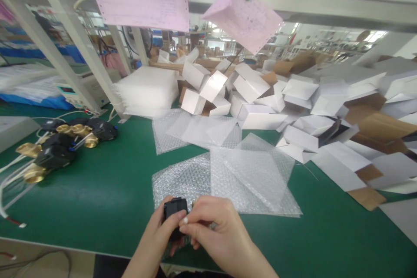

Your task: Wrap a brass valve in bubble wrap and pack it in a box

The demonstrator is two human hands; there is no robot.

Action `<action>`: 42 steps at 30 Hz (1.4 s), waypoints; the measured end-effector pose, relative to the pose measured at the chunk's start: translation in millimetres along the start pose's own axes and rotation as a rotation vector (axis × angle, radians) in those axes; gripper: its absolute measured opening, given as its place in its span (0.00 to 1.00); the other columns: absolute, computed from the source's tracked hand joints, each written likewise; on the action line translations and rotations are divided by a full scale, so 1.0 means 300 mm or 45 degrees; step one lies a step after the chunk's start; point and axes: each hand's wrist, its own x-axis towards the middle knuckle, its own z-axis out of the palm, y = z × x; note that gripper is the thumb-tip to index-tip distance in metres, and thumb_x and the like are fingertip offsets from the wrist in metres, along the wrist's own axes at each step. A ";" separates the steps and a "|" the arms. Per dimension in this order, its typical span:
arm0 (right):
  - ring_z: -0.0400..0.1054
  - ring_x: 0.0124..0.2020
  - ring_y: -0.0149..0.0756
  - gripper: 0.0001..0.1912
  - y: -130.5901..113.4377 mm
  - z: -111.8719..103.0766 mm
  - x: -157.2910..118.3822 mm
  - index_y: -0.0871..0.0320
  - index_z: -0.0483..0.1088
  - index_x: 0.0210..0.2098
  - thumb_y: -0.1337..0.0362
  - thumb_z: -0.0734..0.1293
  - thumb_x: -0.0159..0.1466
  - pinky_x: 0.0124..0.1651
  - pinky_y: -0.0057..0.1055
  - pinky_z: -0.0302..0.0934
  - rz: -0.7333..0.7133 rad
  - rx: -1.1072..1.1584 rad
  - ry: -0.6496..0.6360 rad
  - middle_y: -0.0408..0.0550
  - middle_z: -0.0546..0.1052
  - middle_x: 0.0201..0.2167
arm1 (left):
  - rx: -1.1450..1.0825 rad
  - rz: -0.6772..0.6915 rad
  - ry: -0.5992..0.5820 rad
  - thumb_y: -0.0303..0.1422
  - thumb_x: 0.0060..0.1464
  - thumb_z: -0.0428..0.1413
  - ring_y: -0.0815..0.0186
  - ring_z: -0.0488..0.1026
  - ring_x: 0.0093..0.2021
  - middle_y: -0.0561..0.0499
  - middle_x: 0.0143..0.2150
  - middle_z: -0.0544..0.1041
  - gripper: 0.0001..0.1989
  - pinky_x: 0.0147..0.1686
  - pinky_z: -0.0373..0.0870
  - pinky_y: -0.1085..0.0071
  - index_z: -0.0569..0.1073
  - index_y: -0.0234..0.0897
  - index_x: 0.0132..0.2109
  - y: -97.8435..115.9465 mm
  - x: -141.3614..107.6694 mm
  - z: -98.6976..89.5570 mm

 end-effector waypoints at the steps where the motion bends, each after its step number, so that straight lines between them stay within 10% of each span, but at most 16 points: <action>1: 0.68 0.22 0.30 0.15 -0.003 0.010 -0.002 0.56 0.79 0.21 0.69 0.73 0.65 0.28 0.24 0.61 -0.038 0.003 -0.021 0.40 0.72 0.19 | -0.015 -0.001 0.028 0.44 0.47 0.68 0.68 0.70 0.20 0.55 0.23 0.74 0.20 0.17 0.62 0.80 0.74 0.36 0.40 -0.002 -0.004 0.005; 5: 0.70 0.26 0.32 0.14 0.002 0.026 -0.007 0.58 0.80 0.25 0.67 0.70 0.67 0.32 0.26 0.62 -0.316 -0.001 0.003 0.45 0.76 0.23 | -0.066 0.021 0.083 0.48 0.47 0.67 0.66 0.75 0.27 0.53 0.30 0.78 0.21 0.24 0.69 0.77 0.75 0.38 0.41 -0.001 -0.015 0.015; 14: 0.68 0.31 0.34 0.11 0.051 -0.080 0.041 0.55 0.75 0.21 0.61 0.72 0.59 0.38 0.29 0.60 0.059 -0.078 0.199 0.42 0.73 0.26 | 0.183 0.001 -0.319 0.54 0.47 0.66 0.72 0.66 0.23 0.56 0.28 0.72 0.28 0.21 0.54 0.81 0.69 0.38 0.44 -0.002 0.014 -0.046; 24: 0.74 0.36 0.41 0.13 0.159 -0.031 -0.056 0.57 0.82 0.41 0.59 0.74 0.57 0.40 0.31 0.65 0.462 0.291 0.184 0.47 0.82 0.34 | 0.350 0.668 -0.290 0.53 0.54 0.66 0.59 0.73 0.52 0.52 0.50 0.75 0.24 0.53 0.72 0.70 0.74 0.47 0.51 -0.059 0.023 -0.069; 31: 0.67 0.28 0.32 0.15 0.172 -0.111 -0.152 0.59 0.77 0.31 0.53 0.78 0.60 0.32 0.23 0.61 0.481 0.338 0.291 0.41 0.73 0.25 | 0.800 0.854 -0.576 0.46 0.66 0.57 0.57 0.75 0.60 0.50 0.63 0.74 0.26 0.59 0.74 0.69 0.64 0.54 0.68 -0.035 0.051 -0.123; 37: 0.70 0.31 0.33 0.25 0.194 -0.267 -0.268 0.56 0.83 0.39 0.42 0.80 0.57 0.36 0.21 0.65 0.454 0.491 0.747 0.46 0.78 0.29 | 1.643 1.532 -0.315 0.21 0.60 0.48 0.61 0.76 0.57 0.53 0.56 0.80 0.23 0.59 0.73 0.66 0.77 0.48 0.55 0.104 0.213 -0.312; 42: 0.73 0.32 0.35 0.25 0.244 -0.279 -0.306 0.56 0.83 0.39 0.43 0.82 0.54 0.36 0.21 0.68 0.506 0.589 0.767 0.48 0.81 0.30 | 1.872 1.721 -0.558 0.25 0.68 0.48 0.63 0.80 0.47 0.52 0.46 0.83 0.15 0.51 0.73 0.68 0.79 0.42 0.46 0.153 0.284 -0.358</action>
